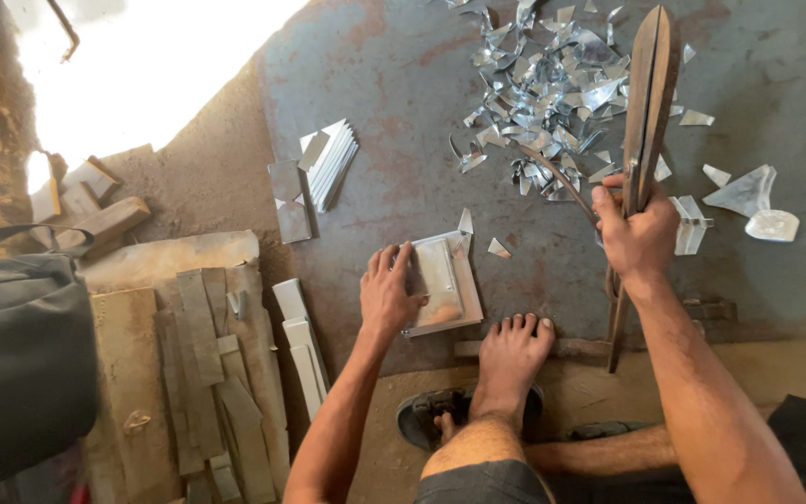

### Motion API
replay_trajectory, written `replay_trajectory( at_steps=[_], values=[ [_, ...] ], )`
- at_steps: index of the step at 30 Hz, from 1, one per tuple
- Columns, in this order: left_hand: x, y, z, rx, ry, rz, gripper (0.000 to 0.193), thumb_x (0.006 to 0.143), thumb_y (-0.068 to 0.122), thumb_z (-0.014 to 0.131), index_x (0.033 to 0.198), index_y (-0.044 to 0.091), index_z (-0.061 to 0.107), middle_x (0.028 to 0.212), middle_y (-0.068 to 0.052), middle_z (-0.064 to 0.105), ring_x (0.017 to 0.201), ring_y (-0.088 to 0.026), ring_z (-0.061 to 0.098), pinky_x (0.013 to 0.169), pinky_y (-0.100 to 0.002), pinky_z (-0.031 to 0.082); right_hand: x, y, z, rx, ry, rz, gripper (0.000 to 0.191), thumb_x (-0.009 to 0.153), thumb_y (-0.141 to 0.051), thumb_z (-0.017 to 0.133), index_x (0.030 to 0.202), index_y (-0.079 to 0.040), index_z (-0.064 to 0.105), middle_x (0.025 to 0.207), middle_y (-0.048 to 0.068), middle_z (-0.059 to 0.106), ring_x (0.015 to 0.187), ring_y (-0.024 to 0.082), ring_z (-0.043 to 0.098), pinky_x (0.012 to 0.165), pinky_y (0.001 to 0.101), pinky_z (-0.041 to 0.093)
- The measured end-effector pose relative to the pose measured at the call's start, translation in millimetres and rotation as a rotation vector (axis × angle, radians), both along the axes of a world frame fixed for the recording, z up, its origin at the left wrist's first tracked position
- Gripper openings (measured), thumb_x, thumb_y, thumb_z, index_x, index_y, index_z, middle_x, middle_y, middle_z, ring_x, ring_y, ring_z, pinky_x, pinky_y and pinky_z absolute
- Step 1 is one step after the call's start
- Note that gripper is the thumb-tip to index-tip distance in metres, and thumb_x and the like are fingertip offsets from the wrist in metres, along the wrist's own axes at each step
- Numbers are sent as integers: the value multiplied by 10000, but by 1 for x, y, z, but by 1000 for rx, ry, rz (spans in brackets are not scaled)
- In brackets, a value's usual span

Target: The person sits on the floor and cuts thin metal sheets into small pieces using large hand shears, holding each sheet against the blades and letting the cut scraps accumulate in a pile on the work mat.

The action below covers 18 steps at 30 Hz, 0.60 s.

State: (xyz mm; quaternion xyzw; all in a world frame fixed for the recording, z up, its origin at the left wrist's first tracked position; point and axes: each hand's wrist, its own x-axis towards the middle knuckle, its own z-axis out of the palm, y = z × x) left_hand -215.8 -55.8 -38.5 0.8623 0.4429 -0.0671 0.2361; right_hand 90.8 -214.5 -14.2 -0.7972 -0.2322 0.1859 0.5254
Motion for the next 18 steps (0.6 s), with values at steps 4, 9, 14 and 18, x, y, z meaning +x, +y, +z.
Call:
replay_trajectory(
  at_steps=[4, 9, 14, 18],
  values=[
    [0, 2, 1, 90, 75, -35, 907, 588, 244, 938, 1371, 76, 513, 1404, -161, 526, 1340, -327, 459, 1074, -484, 390, 4, 1, -4, 8, 25, -36, 189, 979, -182, 772, 1061, -31, 693, 772, 36, 682, 632, 112, 654, 572, 277, 504],
    [3, 4, 28, 75, 57, 8, 333, 869, 177, 784, 1152, 75, 641, 1092, -107, 717, 1065, -301, 668, 966, -456, 485, -1, 4, 25, 38, -154, -29, 290, 959, -170, 781, 1181, -12, 680, 878, 48, 716, 786, 129, 677, 729, 299, 531],
    [36, -10, 68, -455, -664, 283, 165, 902, 98, 762, 1009, -2, 686, 804, -65, 713, 751, -141, 649, 667, -320, 553, -43, -28, 63, 66, -636, -67, 473, 938, -194, 760, 1304, 38, 572, 1090, 183, 604, 899, 214, 523, 809, 309, 445],
    [91, -39, 80, -770, -951, 216, 156, 950, 87, 750, 1056, 1, 674, 879, -1, 698, 808, -33, 631, 714, -209, 535, -59, -58, 59, 278, 372, 92, 271, 1031, -156, 661, 1242, 15, 649, 902, 38, 670, 773, 94, 602, 673, 231, 451]
  ],
)
